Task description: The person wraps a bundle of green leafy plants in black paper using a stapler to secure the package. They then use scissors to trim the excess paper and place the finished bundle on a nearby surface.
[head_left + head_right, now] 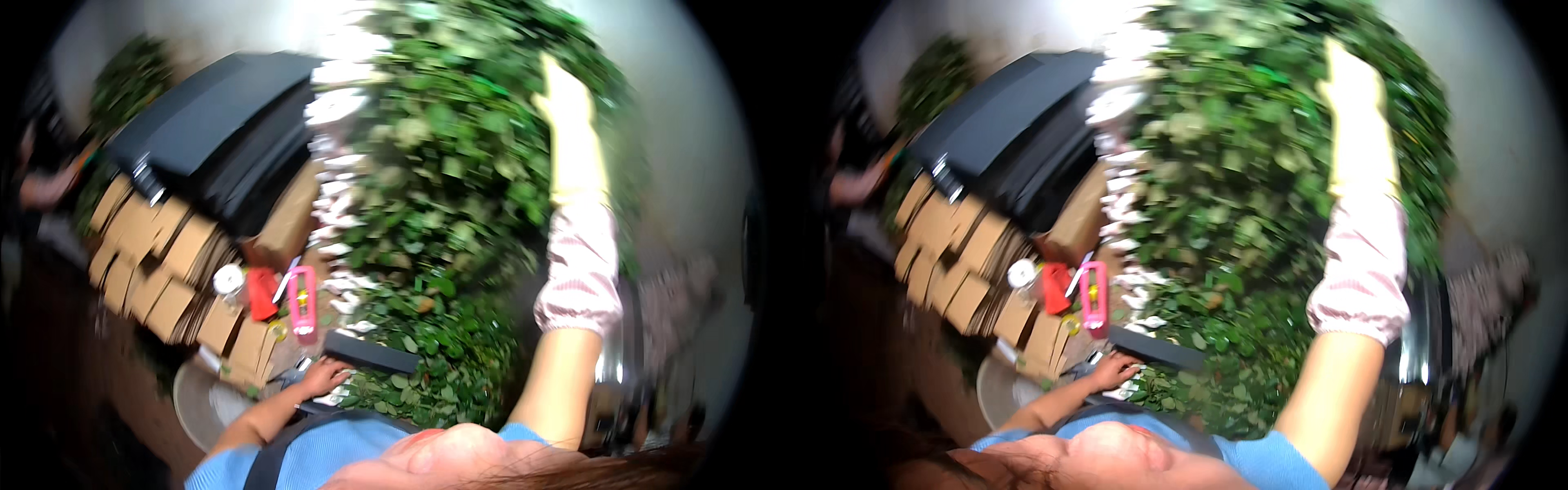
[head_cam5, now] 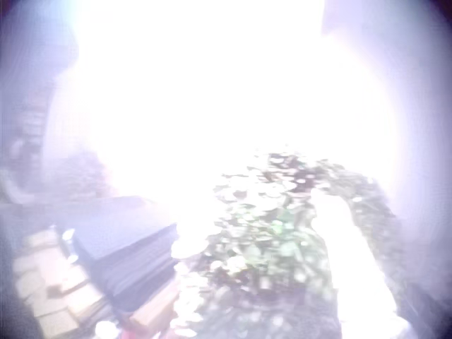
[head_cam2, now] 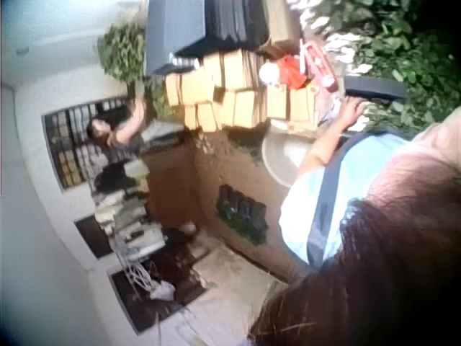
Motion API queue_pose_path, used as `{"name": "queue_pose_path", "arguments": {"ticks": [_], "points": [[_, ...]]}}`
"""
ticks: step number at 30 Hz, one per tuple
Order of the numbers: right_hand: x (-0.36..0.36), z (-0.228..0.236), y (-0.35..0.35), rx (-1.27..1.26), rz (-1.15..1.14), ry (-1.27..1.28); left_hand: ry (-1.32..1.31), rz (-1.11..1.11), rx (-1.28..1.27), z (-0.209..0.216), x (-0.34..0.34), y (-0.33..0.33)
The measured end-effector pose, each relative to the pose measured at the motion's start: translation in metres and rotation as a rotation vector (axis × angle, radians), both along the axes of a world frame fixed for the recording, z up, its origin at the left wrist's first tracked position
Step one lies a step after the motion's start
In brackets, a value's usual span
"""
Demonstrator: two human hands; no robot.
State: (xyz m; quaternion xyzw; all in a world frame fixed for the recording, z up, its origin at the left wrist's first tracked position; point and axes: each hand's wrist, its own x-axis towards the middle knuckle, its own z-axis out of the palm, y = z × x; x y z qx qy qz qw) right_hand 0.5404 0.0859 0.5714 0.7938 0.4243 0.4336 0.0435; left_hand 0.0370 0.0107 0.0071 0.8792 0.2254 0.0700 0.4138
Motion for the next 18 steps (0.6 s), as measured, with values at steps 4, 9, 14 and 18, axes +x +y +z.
{"name": "queue_pose_path", "arguments": {"ticks": [4, 9, 14, 18], "points": [[0.025, 0.013, 0.022, 0.365, -0.184, 0.621, -0.125, -0.093, 0.042, -0.033, 0.005, -0.001], [0.033, 0.028, 0.025, 0.07, -0.276, 0.263, -0.085, -0.046, 0.015, -0.019, 0.0, -0.006], [0.037, 0.034, 0.035, 0.031, -0.23, 0.175, -0.061, -0.021, 0.039, -0.014, 0.002, -0.003], [0.041, 0.037, 0.026, 0.008, -0.195, 0.105, -0.125, -0.034, 0.046, -0.017, 0.005, -0.001]]}}
